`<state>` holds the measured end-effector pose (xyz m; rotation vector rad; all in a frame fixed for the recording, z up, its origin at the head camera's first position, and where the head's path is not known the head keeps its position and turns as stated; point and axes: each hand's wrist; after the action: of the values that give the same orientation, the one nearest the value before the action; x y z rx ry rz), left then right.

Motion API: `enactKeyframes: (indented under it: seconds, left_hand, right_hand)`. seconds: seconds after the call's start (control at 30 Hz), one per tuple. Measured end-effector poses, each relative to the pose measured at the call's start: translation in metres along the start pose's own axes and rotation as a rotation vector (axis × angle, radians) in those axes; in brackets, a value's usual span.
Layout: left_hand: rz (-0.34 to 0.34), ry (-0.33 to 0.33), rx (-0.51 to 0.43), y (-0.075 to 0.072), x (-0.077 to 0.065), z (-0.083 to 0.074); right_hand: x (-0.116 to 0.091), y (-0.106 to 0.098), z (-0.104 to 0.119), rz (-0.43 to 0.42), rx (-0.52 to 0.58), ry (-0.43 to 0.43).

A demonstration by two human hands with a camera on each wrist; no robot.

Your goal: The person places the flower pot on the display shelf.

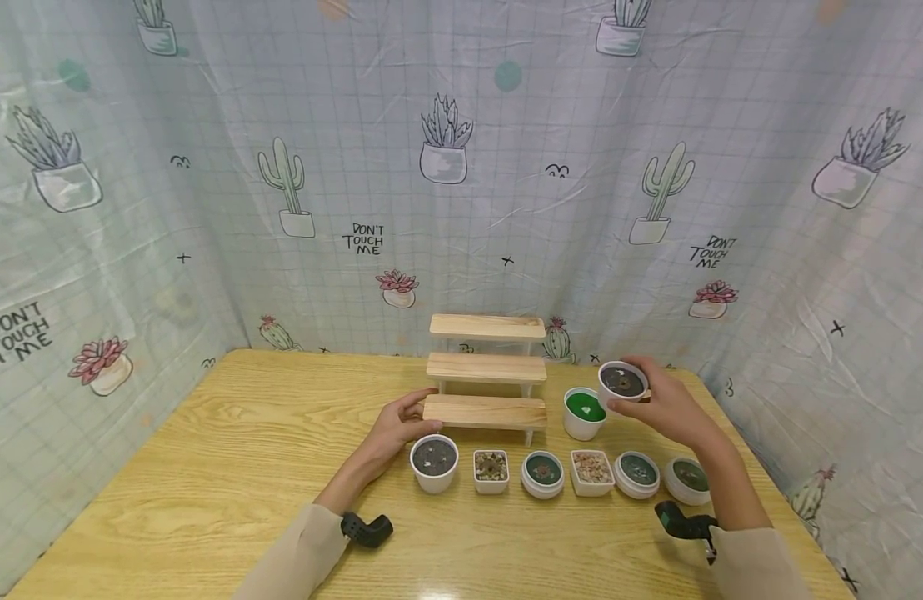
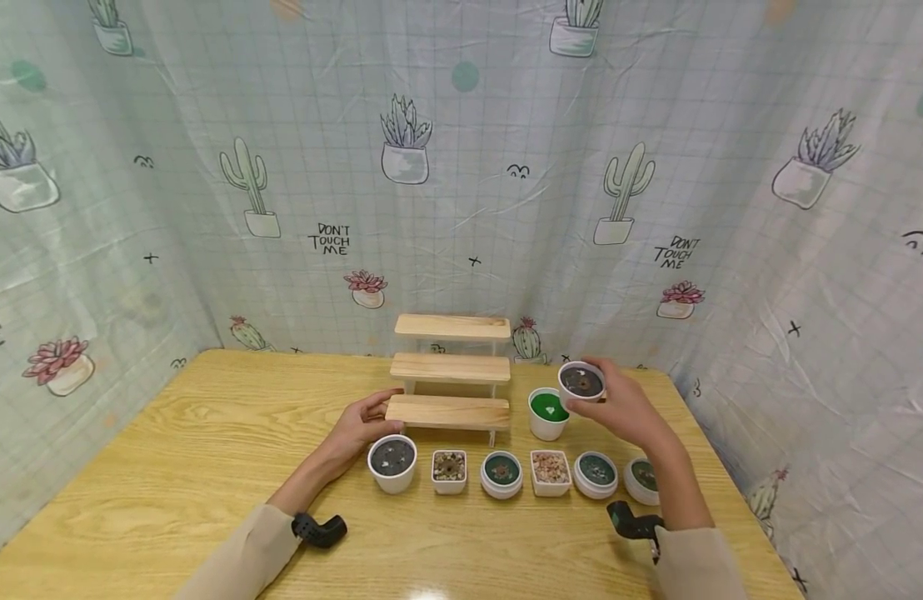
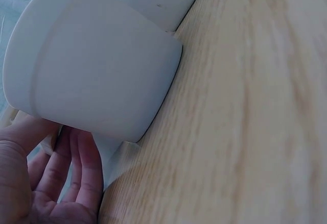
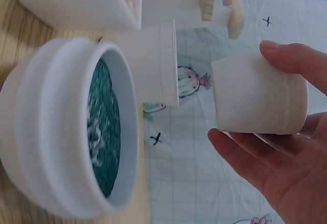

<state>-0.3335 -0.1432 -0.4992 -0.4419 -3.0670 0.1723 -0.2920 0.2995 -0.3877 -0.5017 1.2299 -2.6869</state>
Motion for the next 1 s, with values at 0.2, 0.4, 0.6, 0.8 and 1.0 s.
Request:
enactKeyframes:
  seconds: [0.2, 0.4, 0.6, 0.8, 1.0]
  left_hand:
    - [-0.004, -0.005, -0.015, 0.0, 0.0, 0.001]
    - [0.005, -0.005, -0.021, 0.0, 0.001, 0.002]
    - [0.007, -0.004, -0.028, 0.0, 0.001, 0.003]
    - [0.012, -0.001, -0.029, 0.0, 0.001, 0.003]
    - [0.004, 0.004, -0.017, -0.001, 0.0, 0.001]
  right_hand:
    - [0.007, 0.005, 0.004, -0.001, -0.004, -0.005]
    - [0.013, 0.012, 0.009, 0.002, 0.012, 0.003]
    - [0.022, 0.015, 0.018, 0.005, 0.019, 0.013]
    - [0.031, 0.019, 0.027, 0.009, 0.018, -0.01]
    - [0.04, 0.021, 0.037, 0.01, 0.004, -0.007]
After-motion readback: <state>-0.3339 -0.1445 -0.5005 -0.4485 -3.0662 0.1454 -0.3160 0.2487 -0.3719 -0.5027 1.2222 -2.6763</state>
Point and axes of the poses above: each hand's wrist, its own x-axis towards the middle knuckle, its own y-axis out of the palm, z = x × y, and after that the axes turned 4 degrees about -y, right-handed
